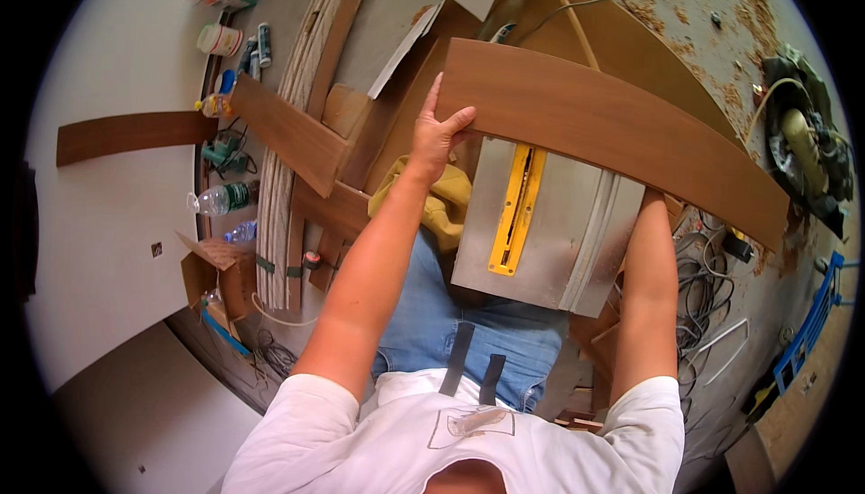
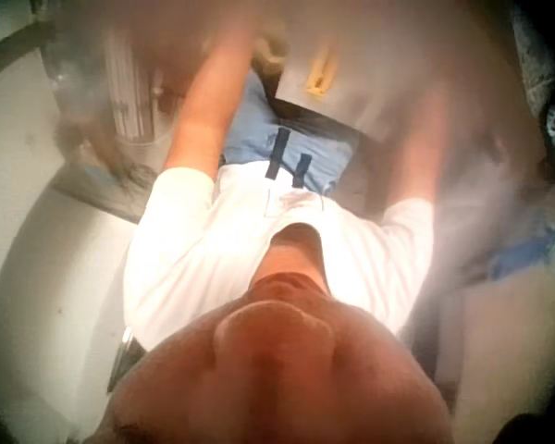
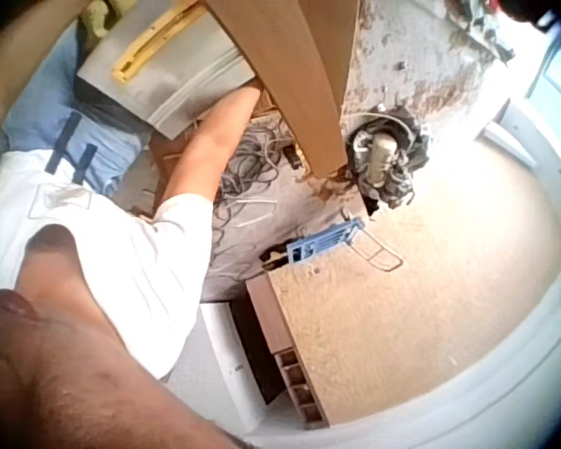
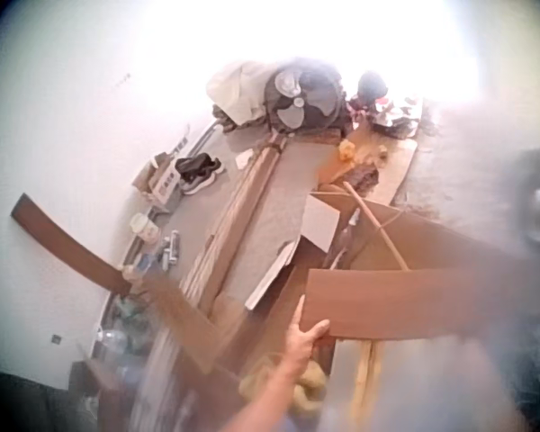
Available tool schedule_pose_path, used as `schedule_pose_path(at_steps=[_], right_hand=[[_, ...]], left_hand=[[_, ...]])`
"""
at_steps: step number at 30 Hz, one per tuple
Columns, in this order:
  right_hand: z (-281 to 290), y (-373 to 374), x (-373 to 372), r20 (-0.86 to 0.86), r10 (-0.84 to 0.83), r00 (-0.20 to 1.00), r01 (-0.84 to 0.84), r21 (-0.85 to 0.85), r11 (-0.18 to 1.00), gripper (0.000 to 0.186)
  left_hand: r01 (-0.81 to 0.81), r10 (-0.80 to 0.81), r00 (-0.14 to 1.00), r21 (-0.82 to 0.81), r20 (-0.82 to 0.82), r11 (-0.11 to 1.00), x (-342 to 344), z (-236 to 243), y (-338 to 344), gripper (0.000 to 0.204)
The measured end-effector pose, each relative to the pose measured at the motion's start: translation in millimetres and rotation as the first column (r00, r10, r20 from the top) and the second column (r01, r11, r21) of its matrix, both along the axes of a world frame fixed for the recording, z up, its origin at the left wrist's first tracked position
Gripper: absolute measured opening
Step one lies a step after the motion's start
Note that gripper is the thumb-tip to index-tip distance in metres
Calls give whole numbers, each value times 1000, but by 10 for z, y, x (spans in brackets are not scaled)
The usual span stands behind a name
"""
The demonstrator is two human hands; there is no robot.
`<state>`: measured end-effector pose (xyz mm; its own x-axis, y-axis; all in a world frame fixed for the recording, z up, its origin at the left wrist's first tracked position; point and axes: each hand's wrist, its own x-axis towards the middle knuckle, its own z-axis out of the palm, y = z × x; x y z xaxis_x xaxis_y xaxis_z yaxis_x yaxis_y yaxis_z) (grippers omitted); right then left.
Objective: The person walks through a hallway to a work area, uses a table saw to trim a wood floorboard, then carries floor pieces to another room where they apply glue and install them along a wall.
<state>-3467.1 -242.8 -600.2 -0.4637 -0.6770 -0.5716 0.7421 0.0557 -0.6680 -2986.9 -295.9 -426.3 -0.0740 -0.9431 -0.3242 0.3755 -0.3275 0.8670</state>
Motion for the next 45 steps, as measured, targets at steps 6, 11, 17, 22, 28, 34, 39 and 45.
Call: schedule_pose_path(at_steps=[6,11,17,22,28,34,39,45], right_hand=[[-205,-99,-95,-10,25,1000,-25,31,999,40],[-132,-246,-48,-45,15,999,-15,15,1000,40],[-118,1,-16,-53,-8,999,9,15,1000,40],[109,797,43,-52,144,988,-153,-306,940,39],[1346,1041,20,86,253,964,-182,-480,858,34],[1296,834,-38,-36,62,997,-67,-175,982,20],[1305,967,49,-54,38,998,-49,-209,977,21],[1358,1086,71,-36,45,998,-51,-203,978,19]], left_hand=[[16,-16,1000,-2,1,1000,-8,-44,-9,88],[41,-41,999,-14,-8,999,22,-37,-8,87],[55,-55,998,-21,-26,998,-53,-24,-27,87],[83,-83,997,-18,3,996,6,14,-7,86],[153,-153,988,3,35,988,42,2,-108,81],[137,-137,990,19,19,990,59,-78,-106,87],[128,-129,991,33,47,991,100,-89,31,87],[151,-153,987,51,44,987,98,-50,152,83]])
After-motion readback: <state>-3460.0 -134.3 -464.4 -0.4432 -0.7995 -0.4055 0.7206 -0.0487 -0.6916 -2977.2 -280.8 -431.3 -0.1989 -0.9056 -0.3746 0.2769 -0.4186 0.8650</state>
